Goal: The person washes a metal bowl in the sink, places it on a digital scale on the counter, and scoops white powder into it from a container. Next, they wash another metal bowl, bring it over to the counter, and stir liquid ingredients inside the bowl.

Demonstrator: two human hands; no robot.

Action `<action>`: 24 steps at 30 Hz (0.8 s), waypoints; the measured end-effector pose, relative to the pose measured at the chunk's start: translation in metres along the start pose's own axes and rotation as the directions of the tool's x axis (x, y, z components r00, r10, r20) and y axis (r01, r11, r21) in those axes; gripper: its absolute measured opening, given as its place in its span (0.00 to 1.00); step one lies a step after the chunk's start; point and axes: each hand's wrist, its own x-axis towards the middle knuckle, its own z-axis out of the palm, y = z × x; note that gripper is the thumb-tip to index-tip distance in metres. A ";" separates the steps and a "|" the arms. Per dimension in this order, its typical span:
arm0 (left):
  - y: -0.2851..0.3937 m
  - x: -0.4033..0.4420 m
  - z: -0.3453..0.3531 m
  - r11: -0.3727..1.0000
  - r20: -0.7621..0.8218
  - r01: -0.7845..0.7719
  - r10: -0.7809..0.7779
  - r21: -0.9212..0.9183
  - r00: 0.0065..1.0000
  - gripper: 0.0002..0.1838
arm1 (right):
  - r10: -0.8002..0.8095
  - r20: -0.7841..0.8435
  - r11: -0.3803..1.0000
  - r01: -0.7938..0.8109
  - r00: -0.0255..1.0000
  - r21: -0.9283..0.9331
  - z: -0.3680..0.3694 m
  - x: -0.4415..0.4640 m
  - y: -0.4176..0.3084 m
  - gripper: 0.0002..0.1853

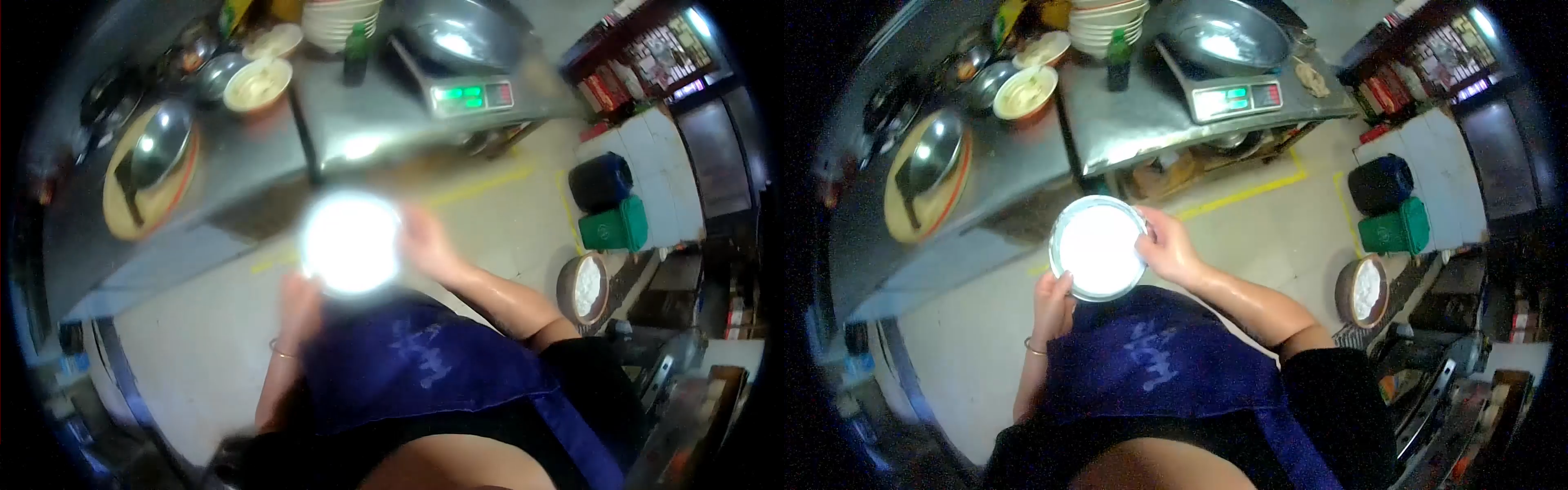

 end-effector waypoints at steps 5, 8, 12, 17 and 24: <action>0.080 0.095 0.026 0.990 0.168 0.023 0.000 -0.136 0.986 0.31 | 0.036 -0.201 0.990 -0.008 0.979 0.138 -0.042 0.075 -0.010 0.24; 0.095 0.146 0.044 0.991 0.386 -0.030 0.079 -0.131 0.919 0.35 | -0.024 -0.244 0.986 0.063 0.970 0.154 -0.069 0.117 -0.010 0.22; 0.132 0.185 0.080 0.903 0.278 0.120 0.000 -0.413 0.961 0.35 | -0.074 -0.160 0.987 0.096 0.984 0.131 -0.114 0.174 -0.013 0.22; 0.208 0.220 0.130 0.751 0.039 0.045 -0.026 -0.659 0.999 0.29 | -0.202 -0.001 0.939 0.194 0.979 0.285 -0.181 0.258 -0.006 0.22; 0.309 0.293 0.206 0.833 -0.007 -0.057 0.064 -0.551 0.998 0.41 | -0.326 0.384 0.944 0.320 0.864 0.081 -0.309 0.400 -0.059 0.21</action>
